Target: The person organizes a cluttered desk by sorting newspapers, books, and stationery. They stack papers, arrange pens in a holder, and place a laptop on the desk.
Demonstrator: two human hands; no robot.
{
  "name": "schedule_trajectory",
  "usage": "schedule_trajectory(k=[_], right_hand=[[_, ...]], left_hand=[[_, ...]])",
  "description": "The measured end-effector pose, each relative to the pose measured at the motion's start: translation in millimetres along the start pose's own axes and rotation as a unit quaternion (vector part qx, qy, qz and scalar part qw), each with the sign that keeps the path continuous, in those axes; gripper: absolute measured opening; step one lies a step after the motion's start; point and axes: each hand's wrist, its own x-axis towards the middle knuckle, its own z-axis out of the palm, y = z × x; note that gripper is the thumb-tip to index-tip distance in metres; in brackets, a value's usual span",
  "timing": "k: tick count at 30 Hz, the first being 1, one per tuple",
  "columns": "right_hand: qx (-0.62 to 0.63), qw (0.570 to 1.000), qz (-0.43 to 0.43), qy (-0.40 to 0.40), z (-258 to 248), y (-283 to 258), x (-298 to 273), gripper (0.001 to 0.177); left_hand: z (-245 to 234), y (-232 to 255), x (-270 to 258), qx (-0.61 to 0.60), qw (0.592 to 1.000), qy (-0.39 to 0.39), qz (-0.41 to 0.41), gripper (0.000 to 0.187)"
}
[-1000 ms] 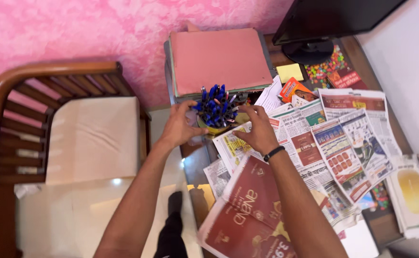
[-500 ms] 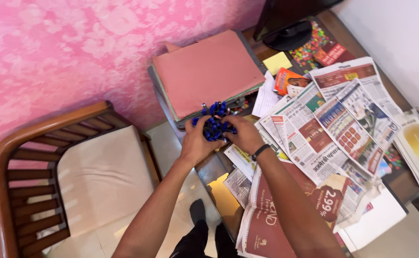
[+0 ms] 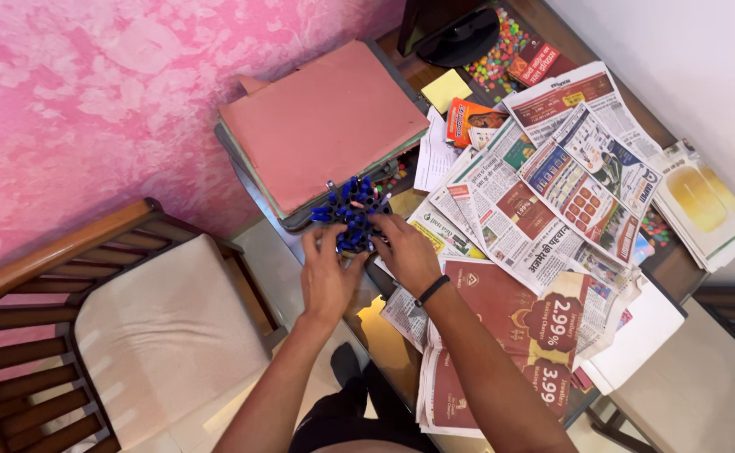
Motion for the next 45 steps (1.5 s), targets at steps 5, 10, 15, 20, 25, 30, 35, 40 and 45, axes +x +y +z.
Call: schedule_trajectory(k=[5, 10, 15, 20, 25, 30, 35, 40, 45], right_hand=[[0.033, 0.999, -0.027, 0.003, 1, 5, -10, 0.018], [0.055, 0.997, -0.053, 0.019, -5, 5, -11, 0.025], [0.071, 0.992, -0.092, 0.042, -9, 8, -17, 0.028], [0.04, 0.993, -0.092, 0.065, -17, 5, -20, 0.018], [-0.006, 0.983, -0.144, 0.114, -22, 3, -21, 0.018], [-0.026, 0.976, -0.172, 0.13, -30, -1, -26, 0.019], [-0.006, 0.971, -0.179, 0.16, -51, -15, -33, 0.02], [0.015, 0.959, -0.137, 0.246, -77, -19, -57, 0.019], [0.035, 0.928, -0.032, 0.369, -79, 19, -90, 0.017]], left_hand=[[-13, -9, 14, -0.009, 0.996, -0.075, 0.037, 0.042], [-21, -12, 21, 0.011, 0.992, -0.088, 0.089, 0.042], [-25, -8, 23, 0.024, 0.994, -0.096, 0.048, 0.048], [-21, -10, 16, 0.039, 0.997, -0.065, 0.007, 0.047], [-10, -24, 5, 0.007, 0.995, 0.037, 0.091, 0.036], [-9, -19, -10, 0.004, 0.99, 0.103, 0.092, 0.033], [-19, -6, -16, 0.05, 0.989, 0.087, 0.113, 0.02], [-7, -17, -8, 0.028, 0.995, 0.06, 0.074, 0.015], [-9, -26, -8, 0.03, 0.992, 0.087, 0.082, 0.02]])
